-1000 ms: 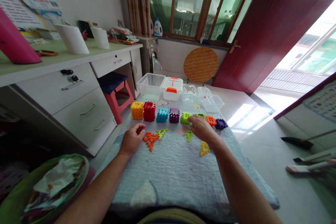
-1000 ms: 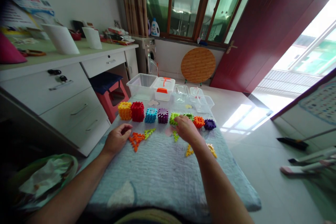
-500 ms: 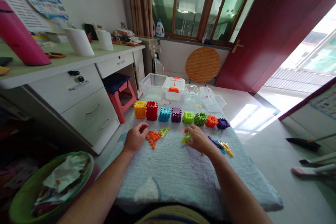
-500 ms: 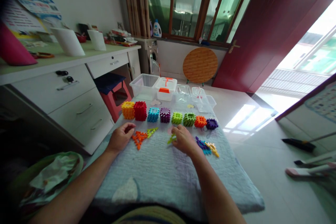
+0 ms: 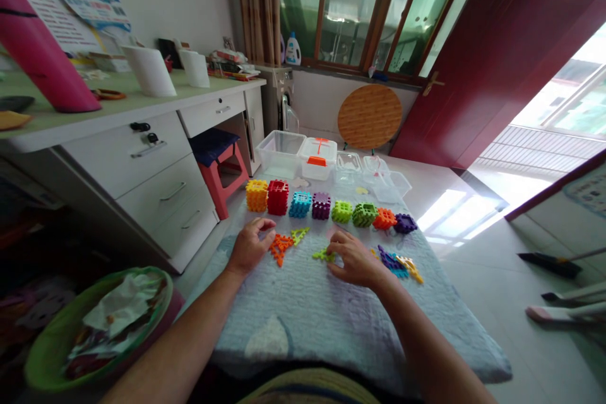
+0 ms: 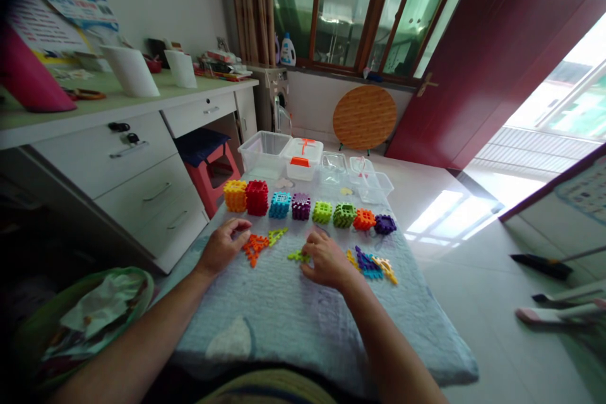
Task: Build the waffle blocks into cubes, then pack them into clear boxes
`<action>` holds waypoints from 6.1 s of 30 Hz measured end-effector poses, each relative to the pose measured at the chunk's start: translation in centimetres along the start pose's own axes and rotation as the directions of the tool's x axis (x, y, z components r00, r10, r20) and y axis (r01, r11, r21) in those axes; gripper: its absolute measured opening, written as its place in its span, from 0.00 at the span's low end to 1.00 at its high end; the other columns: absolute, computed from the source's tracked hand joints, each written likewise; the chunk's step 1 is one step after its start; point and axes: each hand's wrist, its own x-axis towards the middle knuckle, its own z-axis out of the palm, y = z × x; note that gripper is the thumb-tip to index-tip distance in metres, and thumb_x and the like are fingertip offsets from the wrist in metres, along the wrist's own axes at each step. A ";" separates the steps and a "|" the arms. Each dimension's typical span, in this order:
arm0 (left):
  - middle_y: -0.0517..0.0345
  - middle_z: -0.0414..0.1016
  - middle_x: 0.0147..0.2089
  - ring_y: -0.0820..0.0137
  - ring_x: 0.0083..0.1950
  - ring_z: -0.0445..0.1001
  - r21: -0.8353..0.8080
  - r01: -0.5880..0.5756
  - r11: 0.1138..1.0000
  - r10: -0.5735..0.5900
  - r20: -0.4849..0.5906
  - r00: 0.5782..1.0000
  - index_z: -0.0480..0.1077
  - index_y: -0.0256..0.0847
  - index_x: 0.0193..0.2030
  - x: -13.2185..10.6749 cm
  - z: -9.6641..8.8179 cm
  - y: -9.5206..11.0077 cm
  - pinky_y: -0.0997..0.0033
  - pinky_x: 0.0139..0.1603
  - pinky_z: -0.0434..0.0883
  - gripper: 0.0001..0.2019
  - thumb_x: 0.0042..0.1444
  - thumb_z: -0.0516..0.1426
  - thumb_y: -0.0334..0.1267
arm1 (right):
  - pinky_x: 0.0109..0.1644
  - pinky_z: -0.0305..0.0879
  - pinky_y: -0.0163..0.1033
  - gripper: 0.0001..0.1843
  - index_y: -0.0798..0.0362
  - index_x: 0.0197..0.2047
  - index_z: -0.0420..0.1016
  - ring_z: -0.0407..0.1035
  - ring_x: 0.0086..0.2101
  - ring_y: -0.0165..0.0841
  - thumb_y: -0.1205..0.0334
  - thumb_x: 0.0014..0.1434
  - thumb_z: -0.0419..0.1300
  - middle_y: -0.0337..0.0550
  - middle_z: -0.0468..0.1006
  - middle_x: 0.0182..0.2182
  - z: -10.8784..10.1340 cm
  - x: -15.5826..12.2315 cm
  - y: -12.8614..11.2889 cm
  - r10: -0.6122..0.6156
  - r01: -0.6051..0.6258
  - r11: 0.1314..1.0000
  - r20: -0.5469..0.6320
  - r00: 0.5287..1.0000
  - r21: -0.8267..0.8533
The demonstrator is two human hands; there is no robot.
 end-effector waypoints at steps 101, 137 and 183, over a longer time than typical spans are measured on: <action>0.53 0.75 0.42 0.62 0.46 0.71 0.028 -0.208 0.978 0.191 0.293 0.937 0.73 0.41 0.44 -0.4 -0.1 1.1 0.62 0.49 0.69 0.13 0.51 0.59 0.39 | 0.40 0.58 0.36 0.14 0.53 0.43 0.72 0.68 0.37 0.35 0.69 0.53 0.56 0.45 0.74 0.36 0.5 -1.3 -2.6 0.278 -0.277 0.960 0.173 0.945 -0.032; 0.53 0.75 0.42 0.63 0.45 0.71 0.025 -0.199 0.980 0.182 0.302 0.936 0.73 0.39 0.43 -0.3 -0.3 1.5 0.62 0.50 0.68 0.13 0.50 0.60 0.39 | 0.37 0.55 0.32 0.07 0.56 0.35 0.75 0.65 0.33 0.30 0.70 0.51 0.58 0.43 0.73 0.32 0.8 3.9 2.8 0.255 -0.251 0.966 0.069 0.965 -0.063; 0.53 0.76 0.43 0.62 0.46 0.72 0.003 -0.180 0.984 0.170 0.315 0.934 0.73 0.40 0.44 -0.3 -0.5 1.8 0.61 0.50 0.69 0.14 0.51 0.59 0.39 | 0.43 0.62 0.38 0.20 0.56 0.50 0.73 0.72 0.43 0.42 0.59 0.54 0.58 0.55 0.78 0.42 -6.9 7.2 3.6 0.556 -0.595 0.750 -0.210 0.804 -0.290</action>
